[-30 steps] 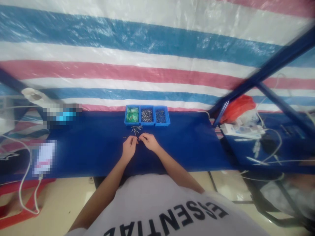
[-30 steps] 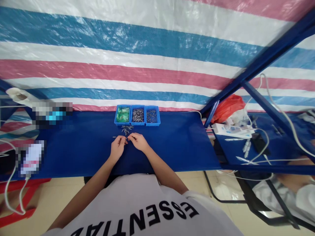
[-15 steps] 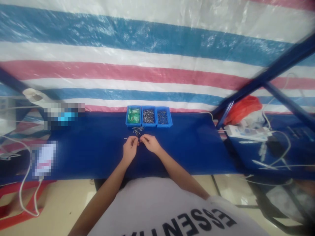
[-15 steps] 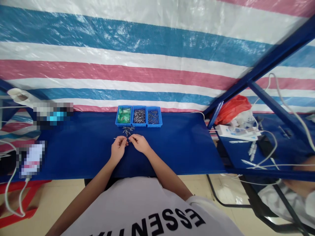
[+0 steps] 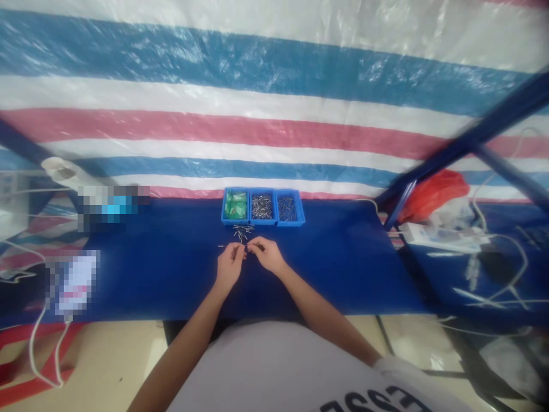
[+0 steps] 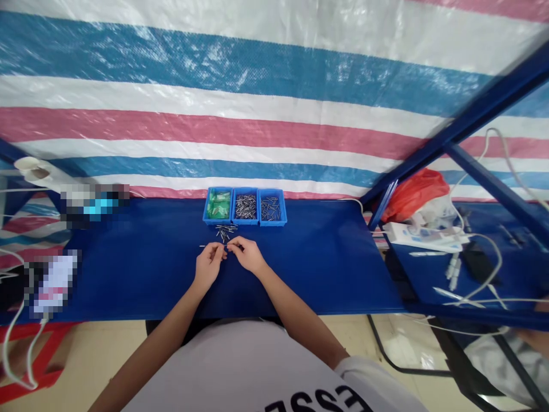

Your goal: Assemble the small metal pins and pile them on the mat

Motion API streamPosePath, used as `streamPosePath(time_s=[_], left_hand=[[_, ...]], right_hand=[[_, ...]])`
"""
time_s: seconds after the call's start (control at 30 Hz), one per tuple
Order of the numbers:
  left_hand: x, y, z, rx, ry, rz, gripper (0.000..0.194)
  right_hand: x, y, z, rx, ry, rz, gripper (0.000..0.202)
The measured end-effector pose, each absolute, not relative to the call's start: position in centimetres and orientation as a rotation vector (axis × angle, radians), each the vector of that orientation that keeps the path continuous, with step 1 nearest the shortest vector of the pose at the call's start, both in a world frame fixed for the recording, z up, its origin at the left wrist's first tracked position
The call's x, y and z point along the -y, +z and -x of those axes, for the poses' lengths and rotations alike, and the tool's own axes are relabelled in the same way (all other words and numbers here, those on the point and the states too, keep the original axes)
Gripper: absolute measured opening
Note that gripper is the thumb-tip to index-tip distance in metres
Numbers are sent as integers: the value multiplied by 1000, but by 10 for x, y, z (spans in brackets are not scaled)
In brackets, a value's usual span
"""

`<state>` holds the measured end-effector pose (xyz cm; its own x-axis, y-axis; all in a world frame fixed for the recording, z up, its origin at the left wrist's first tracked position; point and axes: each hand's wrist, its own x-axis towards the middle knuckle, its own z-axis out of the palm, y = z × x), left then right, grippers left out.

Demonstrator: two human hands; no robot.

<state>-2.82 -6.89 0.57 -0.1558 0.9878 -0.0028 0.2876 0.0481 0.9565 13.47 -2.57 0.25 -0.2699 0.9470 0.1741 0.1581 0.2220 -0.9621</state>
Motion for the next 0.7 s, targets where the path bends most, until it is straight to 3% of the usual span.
streamPosePath(time_s=[0.2,0.7], left_hand=[[69,3,28,-1561,1170,-1351,30],[69,4,30,-1610,1144,-1442,43]], right_hand=[[26,6,-136,1724,1091,1079,21],[25,0,-133,1697,993,1070,16]])
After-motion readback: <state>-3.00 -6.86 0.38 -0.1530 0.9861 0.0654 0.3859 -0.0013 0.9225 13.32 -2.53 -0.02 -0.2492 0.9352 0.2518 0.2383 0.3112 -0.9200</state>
